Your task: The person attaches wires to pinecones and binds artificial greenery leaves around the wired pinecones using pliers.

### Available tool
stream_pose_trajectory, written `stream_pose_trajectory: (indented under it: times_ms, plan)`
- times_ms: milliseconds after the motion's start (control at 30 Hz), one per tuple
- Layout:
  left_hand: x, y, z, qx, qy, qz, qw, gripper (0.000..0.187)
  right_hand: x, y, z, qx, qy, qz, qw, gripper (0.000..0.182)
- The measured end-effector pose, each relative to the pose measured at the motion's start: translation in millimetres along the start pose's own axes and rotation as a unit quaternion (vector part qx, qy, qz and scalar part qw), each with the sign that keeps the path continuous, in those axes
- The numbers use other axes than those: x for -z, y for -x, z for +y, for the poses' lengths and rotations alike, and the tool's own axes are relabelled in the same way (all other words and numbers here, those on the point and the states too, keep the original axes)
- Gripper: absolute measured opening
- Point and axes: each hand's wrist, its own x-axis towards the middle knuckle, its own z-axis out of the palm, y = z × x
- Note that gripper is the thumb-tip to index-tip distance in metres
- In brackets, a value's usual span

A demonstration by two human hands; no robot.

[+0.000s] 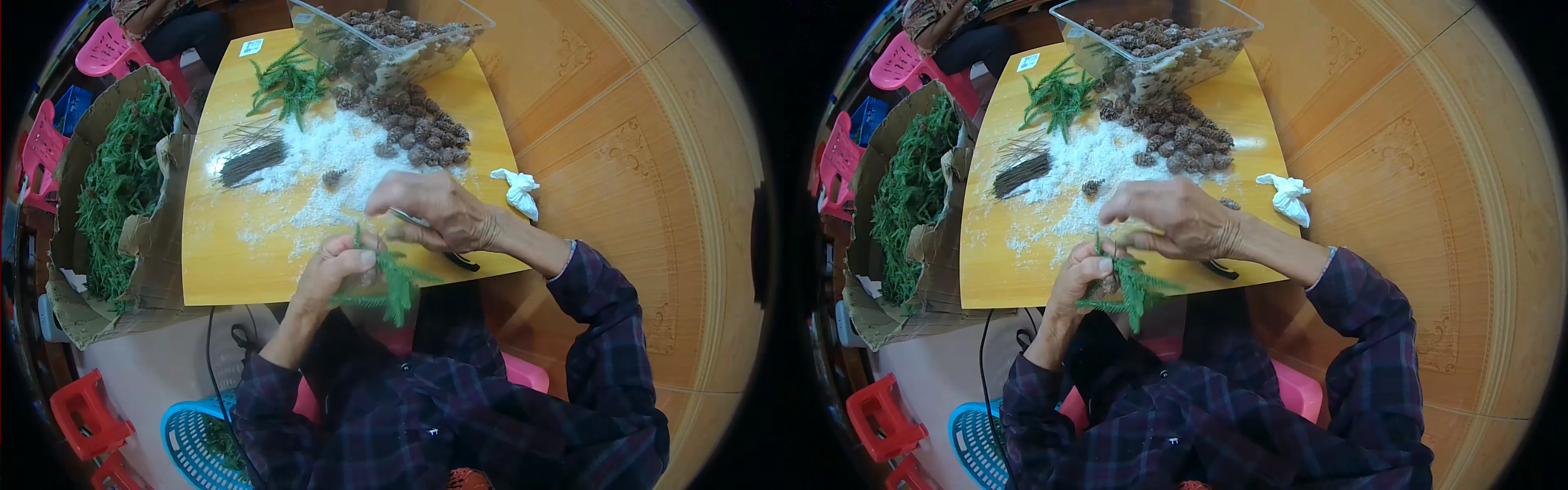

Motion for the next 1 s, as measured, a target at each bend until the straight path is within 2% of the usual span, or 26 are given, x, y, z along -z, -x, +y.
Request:
stream_pose_trajectory:
  times_ms: [67,267,367,467,567,600,667,700,767,800,867,900,933,1000]
  plan:
    - [-2,-1,-5,0.011,0.03,0.006,0.999,0.039,3,-2,-3,0.077,0.015,-0.048,0.996,0.022]
    - [6,-2,-15,0.038,0.035,-0.074,0.996,0.054,5,-2,2,0.2,0.104,-0.097,0.97,0.012]
    - [3,-2,-13,0.038,0.042,-0.104,0.993,0.036,6,-3,-1,0.201,0.091,-0.106,0.97,0.01]
    - [9,0,-10,0.048,0.011,-0.073,0.996,0.03,4,-1,-3,0.129,0.054,-0.12,0.983,0.012]
    - [-16,3,15,0.007,-0.117,0.006,0.993,0.023,-4,6,0,0.02,-0.02,-0.109,0.994,0.025]
    - [-16,2,14,-0.033,-0.174,0.015,0.984,0.021,-5,7,-1,-0.063,-0.076,-0.127,0.987,0.029]
    - [-16,1,15,-0.074,-0.287,0.033,0.954,0.019,-1,7,-3,-0.224,-0.181,-0.158,0.944,0.038]
    - [-17,1,16,-0.096,-0.343,0.042,0.933,0.019,2,5,-5,-0.307,-0.252,-0.174,0.901,0.041]
    - [-23,-2,16,-0.071,-0.224,0.051,0.971,0.018,10,0,-6,-0.456,-0.382,-0.199,0.779,0.045]
    - [-25,-3,15,-0.058,-0.162,0.054,0.984,0.017,10,3,-2,-0.391,-0.306,-0.193,0.846,0.04]
    - [-15,-1,11,-0.012,-0.041,0.028,0.999,0.018,4,10,2,-0.259,-0.134,-0.098,0.952,0.034]
    - [-10,-1,7,0.012,0.019,0.015,1.0,0.019,3,13,2,-0.186,-0.044,-0.047,0.981,0.032]
    - [-7,-1,3,0.007,0.034,0.004,0.999,0.021,5,14,3,-0.129,-0.044,-0.024,0.99,0.02]
    - [-3,0,-4,-0.001,0.065,-0.015,0.998,0.025,3,12,0,-0.039,-0.046,-0.013,0.998,0.019]
